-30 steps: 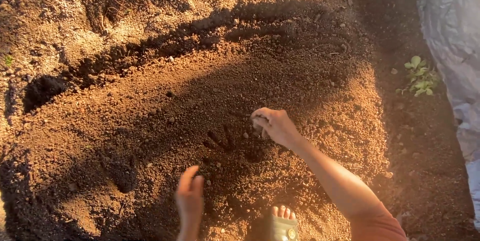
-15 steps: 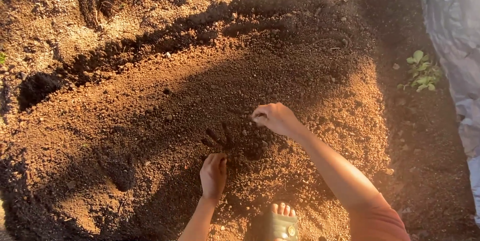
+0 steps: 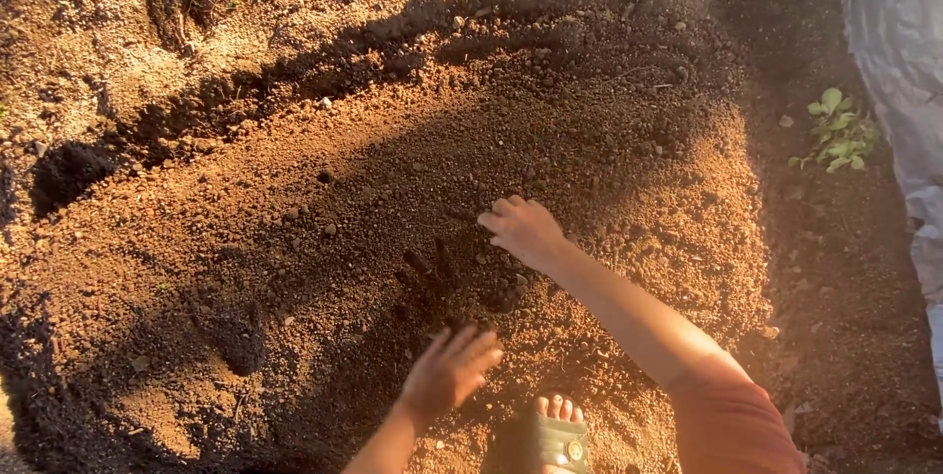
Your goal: The person uses both hands to break up clumps of soil and smooth the surface of a garden bed. They repeatedly pat and level the dirt, occasionally picking up small rocks or debris and discarding them to the side.
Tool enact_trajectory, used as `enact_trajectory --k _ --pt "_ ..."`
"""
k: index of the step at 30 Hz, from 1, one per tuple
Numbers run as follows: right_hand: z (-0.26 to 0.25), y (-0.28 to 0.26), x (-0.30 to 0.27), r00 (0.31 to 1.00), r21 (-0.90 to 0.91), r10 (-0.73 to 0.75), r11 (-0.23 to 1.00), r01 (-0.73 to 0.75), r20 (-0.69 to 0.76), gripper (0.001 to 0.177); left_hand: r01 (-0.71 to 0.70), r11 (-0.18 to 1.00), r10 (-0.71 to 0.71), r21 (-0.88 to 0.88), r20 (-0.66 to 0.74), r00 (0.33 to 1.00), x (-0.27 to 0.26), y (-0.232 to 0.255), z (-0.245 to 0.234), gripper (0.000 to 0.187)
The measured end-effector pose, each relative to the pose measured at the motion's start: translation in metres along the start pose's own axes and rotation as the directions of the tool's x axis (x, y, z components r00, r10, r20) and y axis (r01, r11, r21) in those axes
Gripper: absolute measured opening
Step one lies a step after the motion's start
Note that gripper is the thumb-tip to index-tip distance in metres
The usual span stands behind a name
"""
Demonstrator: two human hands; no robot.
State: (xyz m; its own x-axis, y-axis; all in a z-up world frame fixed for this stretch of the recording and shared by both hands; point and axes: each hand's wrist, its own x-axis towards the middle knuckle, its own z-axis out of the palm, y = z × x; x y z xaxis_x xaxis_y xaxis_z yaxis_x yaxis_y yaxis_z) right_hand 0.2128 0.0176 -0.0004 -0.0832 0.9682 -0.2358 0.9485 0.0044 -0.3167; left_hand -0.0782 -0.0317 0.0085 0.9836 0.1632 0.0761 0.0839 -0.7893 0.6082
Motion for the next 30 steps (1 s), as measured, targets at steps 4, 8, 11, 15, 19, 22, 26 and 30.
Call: enact_trajectory --k 4,8,11,15,19,22,26,30 --pt "0.015 0.007 -0.005 0.998 0.049 -0.051 0.998 0.048 0.048 0.021 0.245 0.801 -0.239 0.547 -0.084 0.968 0.006 -0.05 -0.008 0.06" --pt "-0.009 -0.016 0.007 0.997 0.316 -0.065 0.946 0.075 -0.04 0.025 0.726 0.529 -0.822 -0.439 -0.053 0.567 0.028 -0.066 -0.009 0.045" --pt "-0.016 -0.044 0.005 0.989 0.409 -0.097 0.902 0.135 -0.113 0.019 0.036 -0.454 -0.875 -0.89 0.453 0.171 0.08 -0.03 -0.068 0.031" --pt "-0.041 -0.071 -0.006 0.977 0.436 -0.151 0.877 0.202 -0.15 0.02 -0.101 -0.623 -0.762 -0.775 0.573 0.302 0.081 -0.021 -0.058 0.04" --pt "-0.082 -0.078 -0.017 0.983 0.383 -0.168 0.905 0.184 -0.075 0.038 -0.246 -0.565 -0.793 -0.788 0.435 0.427 0.054 -0.02 -0.039 0.031" --pt "-0.058 -0.033 -0.006 0.996 0.32 -0.003 0.947 0.03 -0.084 0.04 -0.196 -0.518 -0.839 -0.833 0.449 0.309 0.039 -0.029 -0.024 0.027" --pt "-0.008 -0.032 0.027 0.994 0.09 -0.014 0.996 0.024 -0.113 0.031 -0.105 -0.518 -0.853 -0.849 0.502 0.144 0.041 -0.026 -0.029 0.043" --pt "0.042 -0.043 0.062 0.996 -0.067 -0.075 0.995 0.078 0.054 0.043 -0.007 -0.475 -0.874 -0.88 0.471 0.12 0.043 -0.015 -0.033 0.037"
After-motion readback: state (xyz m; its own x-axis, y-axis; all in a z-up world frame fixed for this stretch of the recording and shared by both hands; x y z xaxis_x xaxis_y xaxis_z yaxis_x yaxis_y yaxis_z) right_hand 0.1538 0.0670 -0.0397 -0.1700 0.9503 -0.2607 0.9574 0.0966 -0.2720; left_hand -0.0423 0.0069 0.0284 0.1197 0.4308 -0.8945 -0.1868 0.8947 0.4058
